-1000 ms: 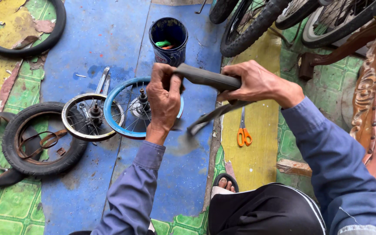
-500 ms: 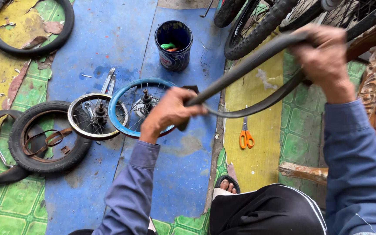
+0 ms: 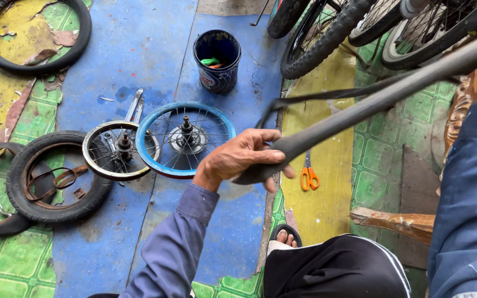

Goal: The person removes a bicycle wheel from a frame, retrieves a pair of scissors, and cuts a section of an inner tube. They then attempt to fit the cut inner tube into the wheel rim, adjusting and trimming it with the scissors.

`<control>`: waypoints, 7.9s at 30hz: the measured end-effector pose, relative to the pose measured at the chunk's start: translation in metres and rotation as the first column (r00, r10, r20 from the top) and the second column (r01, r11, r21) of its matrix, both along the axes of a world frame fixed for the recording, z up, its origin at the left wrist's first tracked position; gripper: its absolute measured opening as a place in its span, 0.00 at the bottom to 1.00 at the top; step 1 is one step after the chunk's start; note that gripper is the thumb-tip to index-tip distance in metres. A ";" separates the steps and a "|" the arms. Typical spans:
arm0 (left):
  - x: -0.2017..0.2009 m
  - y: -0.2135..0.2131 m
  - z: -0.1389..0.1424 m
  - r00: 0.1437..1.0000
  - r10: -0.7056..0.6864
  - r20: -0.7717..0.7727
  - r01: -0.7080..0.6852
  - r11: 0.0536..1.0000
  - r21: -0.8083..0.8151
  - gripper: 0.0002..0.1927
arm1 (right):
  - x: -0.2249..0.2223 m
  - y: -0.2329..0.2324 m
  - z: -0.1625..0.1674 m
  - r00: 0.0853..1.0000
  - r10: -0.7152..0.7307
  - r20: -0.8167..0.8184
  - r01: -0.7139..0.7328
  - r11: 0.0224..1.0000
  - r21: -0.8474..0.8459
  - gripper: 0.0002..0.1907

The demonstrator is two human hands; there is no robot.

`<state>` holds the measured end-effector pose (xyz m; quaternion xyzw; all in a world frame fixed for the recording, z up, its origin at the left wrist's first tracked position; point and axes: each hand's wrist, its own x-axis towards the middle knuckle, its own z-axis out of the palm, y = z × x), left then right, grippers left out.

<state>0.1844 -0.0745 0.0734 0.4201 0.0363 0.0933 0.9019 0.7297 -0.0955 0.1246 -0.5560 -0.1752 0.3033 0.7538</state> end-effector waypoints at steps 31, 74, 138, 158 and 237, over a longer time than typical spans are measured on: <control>-0.026 0.019 -0.023 0.952 0.304 0.034 -0.296 0.945 -0.141 0.16 | -0.159 0.025 -0.031 0.263 -0.075 0.962 0.157 0.987 0.034 0.17; 0.000 0.024 -0.084 0.906 0.423 -0.014 -0.373 0.784 -0.496 0.36 | -0.258 -0.143 -0.220 0.541 0.764 0.352 0.210 0.283 -0.936 0.21; 0.022 -0.014 -0.134 0.889 0.358 -0.285 -0.327 0.933 0.154 0.11 | -0.306 -0.052 -0.128 0.212 0.878 0.428 -0.559 0.468 -0.684 0.27; 0.006 -0.011 -0.116 0.838 0.545 -0.020 -0.469 0.738 0.486 0.22 | -0.311 -0.040 -0.094 0.253 0.908 0.334 -0.713 0.409 -0.569 0.10; -0.145 -0.012 -0.166 0.304 0.922 -0.241 -0.521 0.373 0.768 0.13 | -0.423 0.136 -0.127 0.309 0.788 0.532 -0.616 0.592 -0.519 0.14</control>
